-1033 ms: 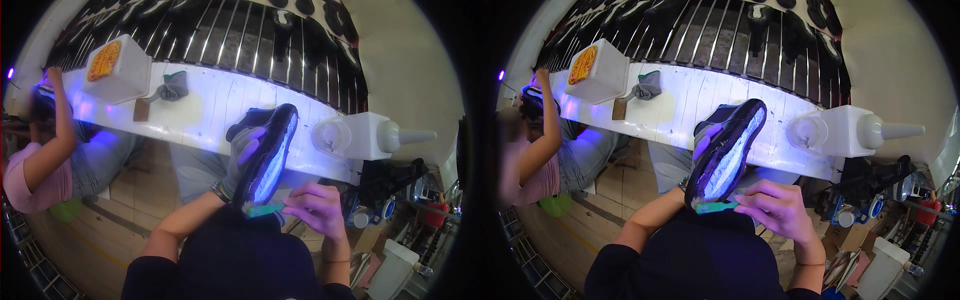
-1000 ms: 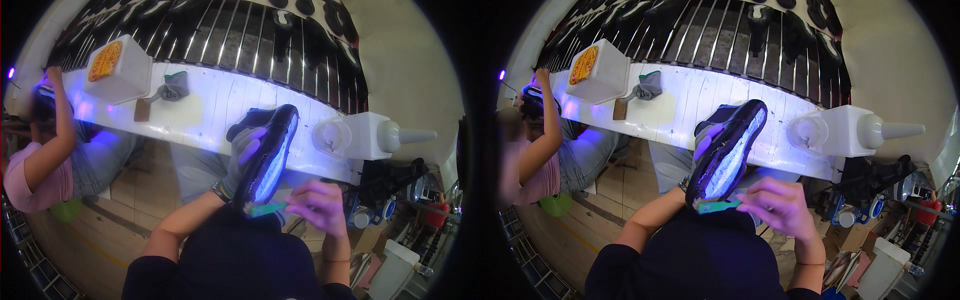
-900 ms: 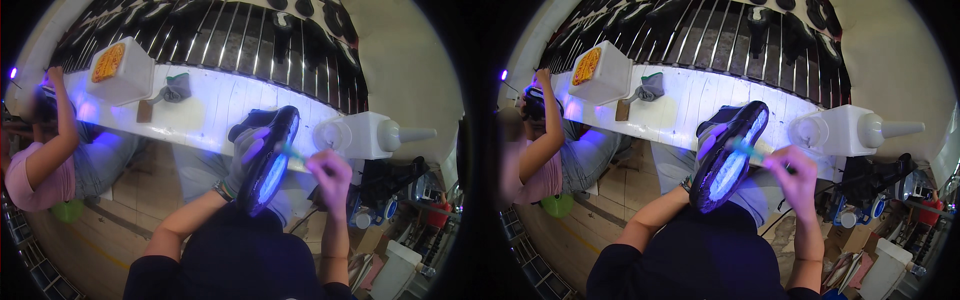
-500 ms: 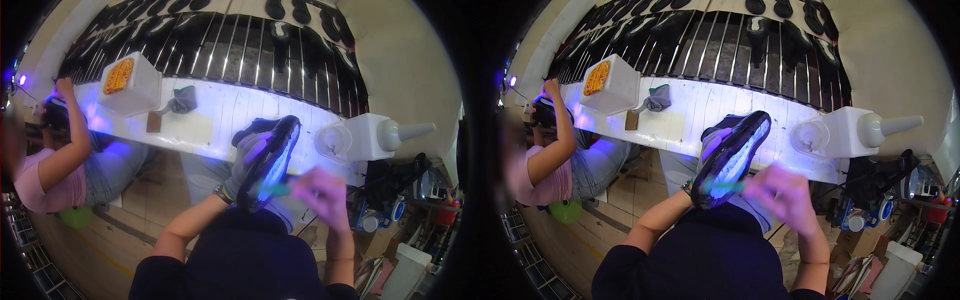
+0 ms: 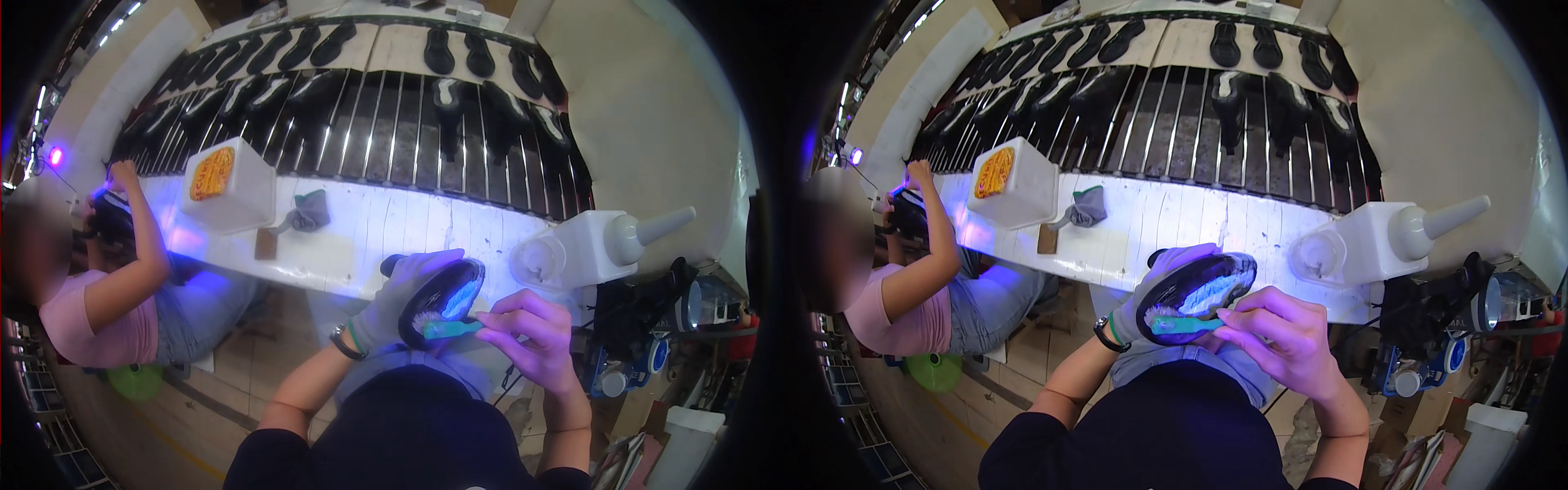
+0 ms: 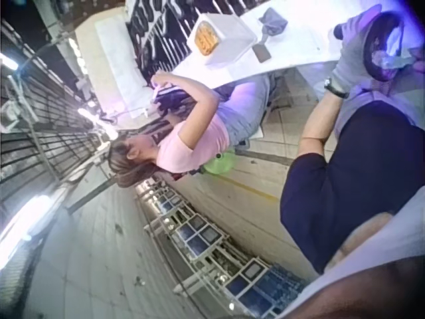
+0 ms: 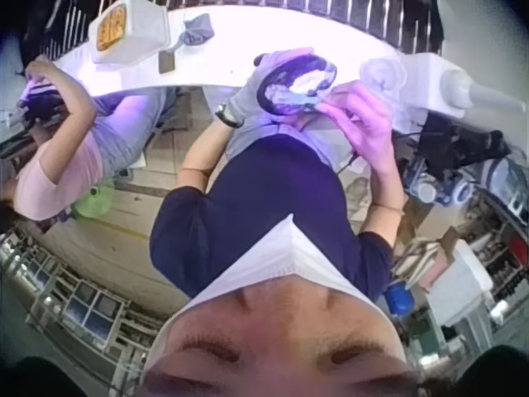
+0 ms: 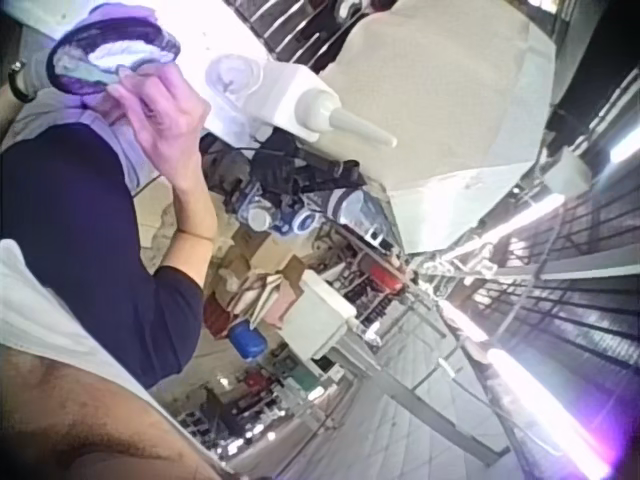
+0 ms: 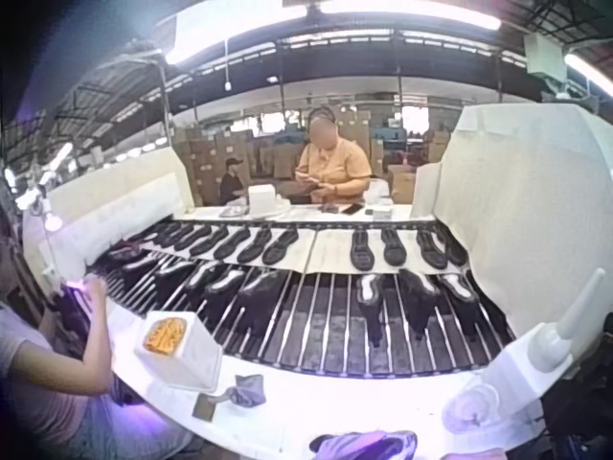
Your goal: Apply glue to the bottom of a shoe upper using a small brush.
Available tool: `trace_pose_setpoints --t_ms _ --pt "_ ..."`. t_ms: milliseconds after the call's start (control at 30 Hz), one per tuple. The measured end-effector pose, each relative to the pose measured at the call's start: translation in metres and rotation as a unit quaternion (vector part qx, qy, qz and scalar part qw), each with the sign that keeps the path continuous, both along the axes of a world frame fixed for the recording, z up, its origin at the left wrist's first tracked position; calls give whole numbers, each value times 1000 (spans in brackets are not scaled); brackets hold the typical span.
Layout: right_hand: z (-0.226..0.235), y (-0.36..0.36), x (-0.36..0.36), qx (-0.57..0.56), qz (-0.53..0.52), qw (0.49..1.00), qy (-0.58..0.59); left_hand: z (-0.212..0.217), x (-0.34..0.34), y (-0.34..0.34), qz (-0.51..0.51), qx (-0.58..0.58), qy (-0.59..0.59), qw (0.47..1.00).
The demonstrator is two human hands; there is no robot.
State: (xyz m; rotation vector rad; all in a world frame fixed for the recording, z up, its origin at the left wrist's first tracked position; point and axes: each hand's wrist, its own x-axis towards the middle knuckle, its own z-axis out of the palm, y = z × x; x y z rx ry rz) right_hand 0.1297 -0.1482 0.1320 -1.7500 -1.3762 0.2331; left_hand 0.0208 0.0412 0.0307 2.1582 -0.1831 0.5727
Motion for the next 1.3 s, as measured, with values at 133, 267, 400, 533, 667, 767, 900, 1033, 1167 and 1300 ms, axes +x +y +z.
trace_pose_setpoints --t_ms 133,267,400,533,667,767,900,1033,1167,1300 --pt "11 10 16 26 3 993 -116 5 14 20 -141 -202 92 965" --pt "13 14 30 37 4 995 -96 -1 28 38 -228 -318 169 905" --pt "-5 17 45 79 -103 992 6 15 41 33 -224 -305 143 914" --pt "5 26 43 61 -103 993 3 20 48 45 -241 -291 161 912" --pt "27 37 47 40 -78 984 -156 12 57 65 -245 -196 203 928" --pt "43 37 48 8 -55 953 -298 18 68 73 -262 -105 220 934" --pt "51 39 68 -41 -13 963 -267 -2 88 83 -317 -153 230 907" --pt "42 47 90 17 -121 970 -211 -24 101 90 -329 -221 254 882" --pt "34 56 93 21 -104 976 -190 -35 108 96 -308 -214 263 889" --pt "44 59 96 -117 8 962 -248 -53 112 111 -282 -213 226 908"
